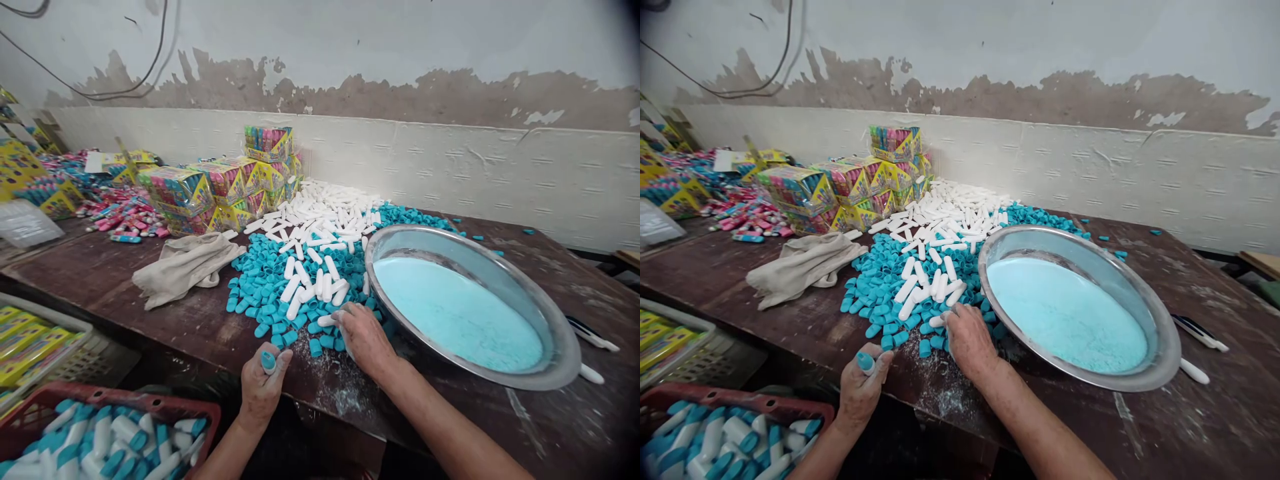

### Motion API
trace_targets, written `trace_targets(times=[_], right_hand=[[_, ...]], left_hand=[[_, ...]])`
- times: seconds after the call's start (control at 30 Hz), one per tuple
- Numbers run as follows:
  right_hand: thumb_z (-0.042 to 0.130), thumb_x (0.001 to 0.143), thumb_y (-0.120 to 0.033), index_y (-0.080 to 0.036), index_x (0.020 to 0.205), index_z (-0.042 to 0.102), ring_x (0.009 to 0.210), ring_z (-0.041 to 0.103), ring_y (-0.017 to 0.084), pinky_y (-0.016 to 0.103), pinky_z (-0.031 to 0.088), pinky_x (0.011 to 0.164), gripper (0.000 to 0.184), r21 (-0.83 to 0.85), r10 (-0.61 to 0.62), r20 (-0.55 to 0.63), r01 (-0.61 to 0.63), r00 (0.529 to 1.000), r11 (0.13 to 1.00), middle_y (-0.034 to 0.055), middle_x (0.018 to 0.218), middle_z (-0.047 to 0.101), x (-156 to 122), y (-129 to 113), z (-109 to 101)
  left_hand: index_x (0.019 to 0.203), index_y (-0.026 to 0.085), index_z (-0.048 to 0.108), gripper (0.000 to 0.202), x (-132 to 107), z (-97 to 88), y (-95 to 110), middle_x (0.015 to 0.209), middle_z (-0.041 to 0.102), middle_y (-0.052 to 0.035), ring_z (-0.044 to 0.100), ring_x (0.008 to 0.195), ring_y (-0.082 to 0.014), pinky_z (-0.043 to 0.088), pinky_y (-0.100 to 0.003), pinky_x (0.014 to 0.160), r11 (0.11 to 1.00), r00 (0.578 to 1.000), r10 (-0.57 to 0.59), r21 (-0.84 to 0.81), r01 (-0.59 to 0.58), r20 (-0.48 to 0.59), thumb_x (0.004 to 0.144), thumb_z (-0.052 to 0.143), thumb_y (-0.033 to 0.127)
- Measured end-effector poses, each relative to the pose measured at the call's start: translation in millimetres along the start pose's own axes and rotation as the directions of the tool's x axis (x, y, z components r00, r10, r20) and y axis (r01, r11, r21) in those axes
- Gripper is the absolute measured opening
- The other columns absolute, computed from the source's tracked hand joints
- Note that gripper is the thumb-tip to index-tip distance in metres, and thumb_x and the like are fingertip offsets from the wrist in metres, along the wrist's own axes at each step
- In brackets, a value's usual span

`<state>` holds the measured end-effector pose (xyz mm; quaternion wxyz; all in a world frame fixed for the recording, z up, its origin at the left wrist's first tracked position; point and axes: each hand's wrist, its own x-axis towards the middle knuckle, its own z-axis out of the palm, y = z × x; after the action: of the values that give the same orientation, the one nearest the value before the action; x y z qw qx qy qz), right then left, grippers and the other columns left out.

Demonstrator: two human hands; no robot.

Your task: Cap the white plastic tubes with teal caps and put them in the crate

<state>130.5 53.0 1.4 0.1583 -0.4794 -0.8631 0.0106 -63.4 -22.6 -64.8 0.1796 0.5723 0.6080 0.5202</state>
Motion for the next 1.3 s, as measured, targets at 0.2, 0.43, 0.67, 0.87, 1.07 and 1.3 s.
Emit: trace_targets(times=[0.2,0.43,0.67,0.87,1.07,1.3], right_hand=[[0.049,0.089,-0.017,-0.02,0.088,0.066,0.082,0.051,0.019,0.031,0.032,0.074,0.016,0.005,-0.076,0.136,0.076,0.988,0.997,0.0036,0.084,0.06,3.6,-20.2,9.0],[0.046,0.089,-0.02,-0.018,0.083,0.062,0.083,0.049,0.02,0.033,0.031,0.072,0.017,-0.026,-0.209,0.187,0.217,0.96,0.976,0.0052,0.086,0.057,25.6,-51.9,17.5],[0.05,0.082,-0.015,-0.016,0.083,0.061,0.087,0.047,0.023,0.036,0.032,0.074,0.011,-0.061,-0.281,0.233,0.302,0.931,0.951,0.0092,0.094,0.053,27.8,-60.1,19.4],[0.056,0.081,-0.017,-0.017,0.088,0.061,0.089,0.047,0.024,0.036,0.033,0.077,0.008,-0.112,-0.152,0.195,0.176,0.969,0.978,0.0081,0.093,0.054,19.7,-35.7,5.9],[0.063,0.078,-0.017,-0.019,0.097,0.061,0.091,0.047,0.024,0.036,0.035,0.079,0.019,-0.074,-0.144,0.161,0.158,0.976,0.985,0.0076,0.097,0.055,12.0,-23.8,9.5],[0.061,0.08,-0.014,-0.017,0.099,0.063,0.095,0.049,0.022,0.034,0.034,0.084,0.019,0.034,-0.037,0.067,0.035,0.997,0.999,0.0073,0.098,0.059,-3.0,-2.9,5.6]], left_hand=[[0.062,0.019,0.041,0.028,-2.4,2.5,-6.2,0.048,0.037,0.0068,0.037,0.044,-0.0084,0.031,-0.021,0.046,0.995,1.0,-0.014,-0.103,0.012,-0.02,0.083,0.049,0.035],[0.06,0.019,0.042,0.028,-3.0,2.3,-9.1,0.049,0.04,0.0057,0.04,0.046,-0.0092,0.033,-0.021,0.048,0.982,0.997,-0.027,-0.188,0.014,-0.066,0.084,0.049,0.031],[0.062,0.02,0.043,0.027,-3.4,-1.2,-5.8,0.045,0.04,0.0068,0.039,0.042,-0.0095,0.034,-0.021,0.045,0.97,0.986,-0.129,-0.221,0.103,-0.109,0.083,0.049,0.035],[0.081,0.019,0.059,0.025,35.1,-37.4,-3.0,0.066,0.062,0.0003,0.057,0.062,-0.016,0.04,-0.023,0.059,0.967,0.982,-0.157,0.186,0.174,-0.103,0.079,0.053,0.044],[0.078,0.018,0.061,0.017,71.0,-30.6,-0.4,0.07,0.065,-0.006,0.06,0.067,-0.02,0.036,-0.024,0.057,0.892,0.972,-0.196,0.435,0.123,0.127,0.079,0.049,0.03],[0.092,0.018,0.062,0.029,65.0,-14.0,19.0,0.055,0.058,0.0023,0.056,0.054,-0.0141,0.04,-0.022,0.055,0.975,0.976,-0.152,0.185,0.122,0.158,0.081,0.047,0.039]])
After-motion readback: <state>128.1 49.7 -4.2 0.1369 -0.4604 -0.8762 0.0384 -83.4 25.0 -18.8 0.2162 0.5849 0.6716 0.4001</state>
